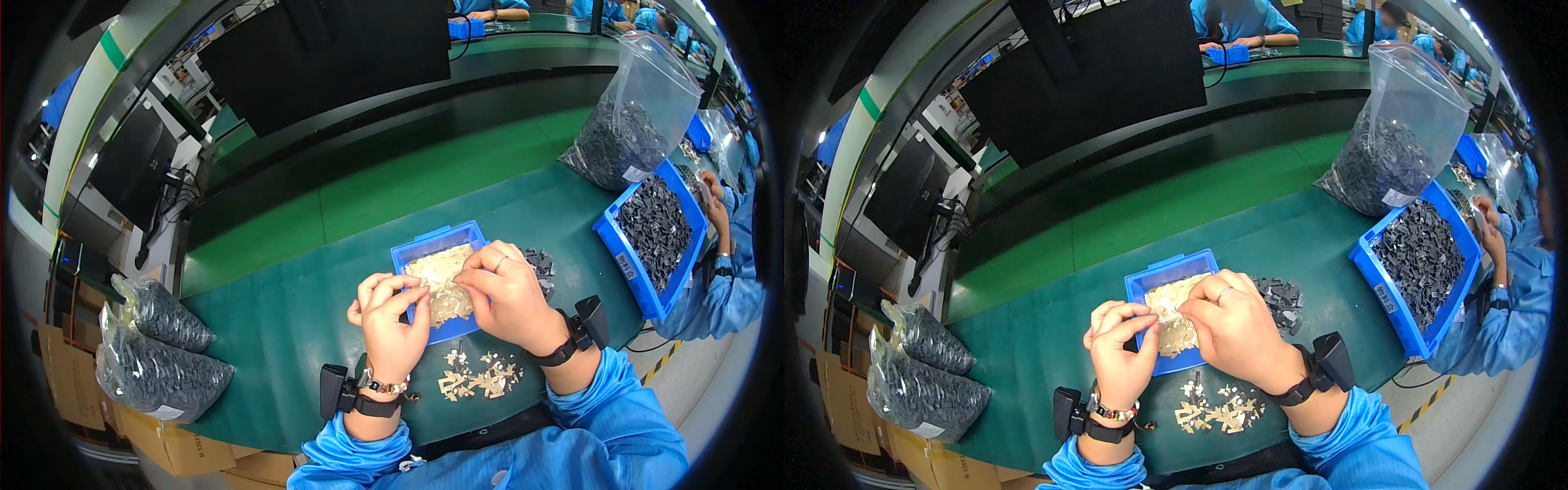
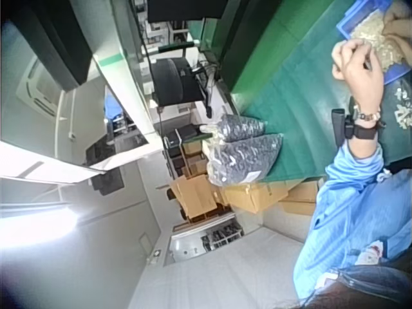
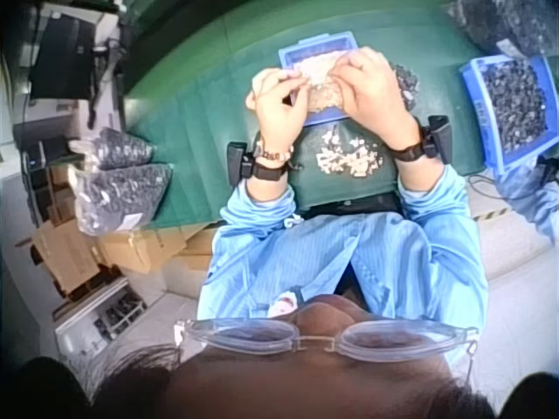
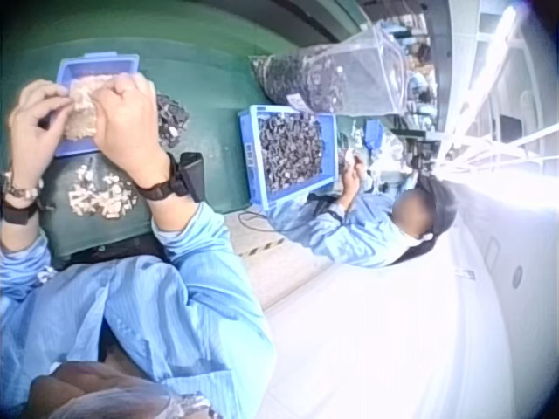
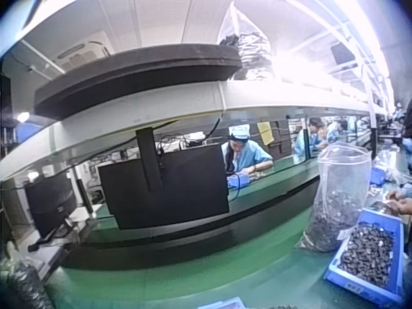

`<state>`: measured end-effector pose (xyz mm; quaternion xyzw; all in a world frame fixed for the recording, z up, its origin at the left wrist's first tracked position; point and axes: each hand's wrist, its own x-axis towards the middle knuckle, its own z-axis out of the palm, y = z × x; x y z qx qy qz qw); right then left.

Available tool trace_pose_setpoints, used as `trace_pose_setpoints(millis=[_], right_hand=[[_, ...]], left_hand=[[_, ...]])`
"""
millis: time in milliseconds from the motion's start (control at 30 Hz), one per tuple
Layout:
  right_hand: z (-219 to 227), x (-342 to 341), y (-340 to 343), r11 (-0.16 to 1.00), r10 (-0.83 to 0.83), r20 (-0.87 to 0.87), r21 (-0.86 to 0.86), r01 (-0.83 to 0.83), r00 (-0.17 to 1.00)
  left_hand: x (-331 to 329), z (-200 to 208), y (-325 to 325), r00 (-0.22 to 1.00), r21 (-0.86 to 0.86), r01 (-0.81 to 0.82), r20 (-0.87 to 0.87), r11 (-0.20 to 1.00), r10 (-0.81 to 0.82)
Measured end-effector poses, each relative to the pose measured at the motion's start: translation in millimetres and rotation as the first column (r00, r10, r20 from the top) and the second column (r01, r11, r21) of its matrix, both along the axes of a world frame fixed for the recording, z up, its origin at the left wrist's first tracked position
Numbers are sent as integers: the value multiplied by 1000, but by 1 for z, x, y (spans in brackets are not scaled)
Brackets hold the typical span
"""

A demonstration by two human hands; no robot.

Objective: Inspecting and sorting small plastic industrial components into a blue tray on an assembly line.

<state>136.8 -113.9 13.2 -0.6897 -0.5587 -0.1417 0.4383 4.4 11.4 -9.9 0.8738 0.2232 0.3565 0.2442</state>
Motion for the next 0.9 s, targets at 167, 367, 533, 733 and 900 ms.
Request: trace_pose_setpoints(millis=[167, 367, 533, 733, 900], right_hand=[[2, 1, -2, 996, 89, 69, 3, -89, 994], [2, -3, -4, 976, 218, 153, -7, -219, 964], [0, -5, -1, 984, 176, 16, 36, -176, 984], [-1, -6, -2, 986, 162, -188, 62, -153, 969], [-3, -7, -1, 978, 204, -323, 113, -176, 924]], left_hand=[[-3, 11, -1, 988, -203, 141, 98, 969, -123], [-7, 10, 4, 932, -357, 361, 172, 862, -319], [-7, 6, 8, 925, -338, 361, 248, 869, -288], [-7, 9, 3, 934, -270, 347, 188, 898, -305], [-5, 9, -2, 947, -221, 319, 110, 922, -302]])
